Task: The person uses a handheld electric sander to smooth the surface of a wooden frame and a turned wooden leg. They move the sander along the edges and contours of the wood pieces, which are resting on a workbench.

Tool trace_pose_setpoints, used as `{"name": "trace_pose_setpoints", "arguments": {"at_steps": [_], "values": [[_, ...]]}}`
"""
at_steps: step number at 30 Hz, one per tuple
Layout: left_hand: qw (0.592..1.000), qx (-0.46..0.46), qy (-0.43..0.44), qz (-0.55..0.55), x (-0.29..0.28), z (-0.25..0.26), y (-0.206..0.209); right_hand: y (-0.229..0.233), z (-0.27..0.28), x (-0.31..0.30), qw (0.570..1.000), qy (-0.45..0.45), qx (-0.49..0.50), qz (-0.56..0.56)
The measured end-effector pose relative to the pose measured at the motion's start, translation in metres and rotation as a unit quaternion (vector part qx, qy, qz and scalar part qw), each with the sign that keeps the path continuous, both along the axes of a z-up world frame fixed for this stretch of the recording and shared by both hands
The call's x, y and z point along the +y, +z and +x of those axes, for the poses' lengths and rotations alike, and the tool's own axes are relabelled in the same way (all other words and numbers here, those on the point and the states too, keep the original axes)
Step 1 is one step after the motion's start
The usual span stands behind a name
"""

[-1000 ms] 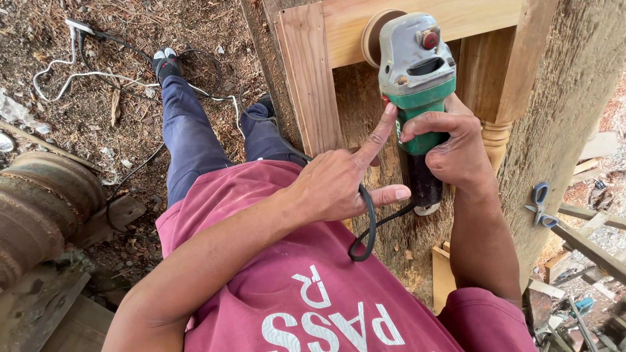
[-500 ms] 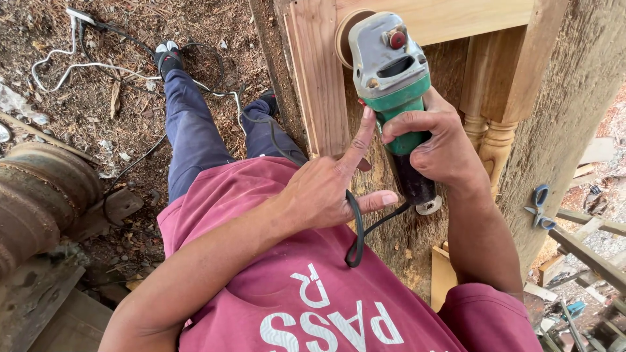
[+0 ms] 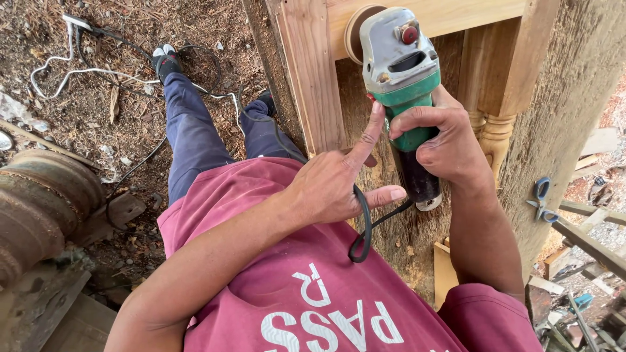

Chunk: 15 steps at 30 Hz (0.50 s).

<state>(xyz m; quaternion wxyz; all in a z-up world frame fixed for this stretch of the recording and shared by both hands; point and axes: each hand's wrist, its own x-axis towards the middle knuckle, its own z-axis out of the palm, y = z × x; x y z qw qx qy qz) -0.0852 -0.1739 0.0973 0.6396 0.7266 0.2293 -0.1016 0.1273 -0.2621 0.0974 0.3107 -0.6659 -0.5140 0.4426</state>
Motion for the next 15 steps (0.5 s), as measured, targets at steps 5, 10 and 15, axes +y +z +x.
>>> {"name": "trace_pose_setpoints", "arguments": {"at_steps": [5, 10, 15], "values": [[1.000, 0.009, -0.017, 0.005, 0.004, 0.008, 0.006, 0.000, 0.005, -0.004, 1.000, -0.013, -0.006, -0.002], [0.998, 0.042, -0.048, -0.002, 0.007, 0.017, 0.013, -0.001, 0.011, -0.008, 1.000, -0.013, -0.005, 0.007], [0.997, 0.052, -0.061, 0.013, 0.010, 0.026, 0.016, -0.002, 0.017, -0.012, 1.000, -0.027, -0.014, 0.003]]}}
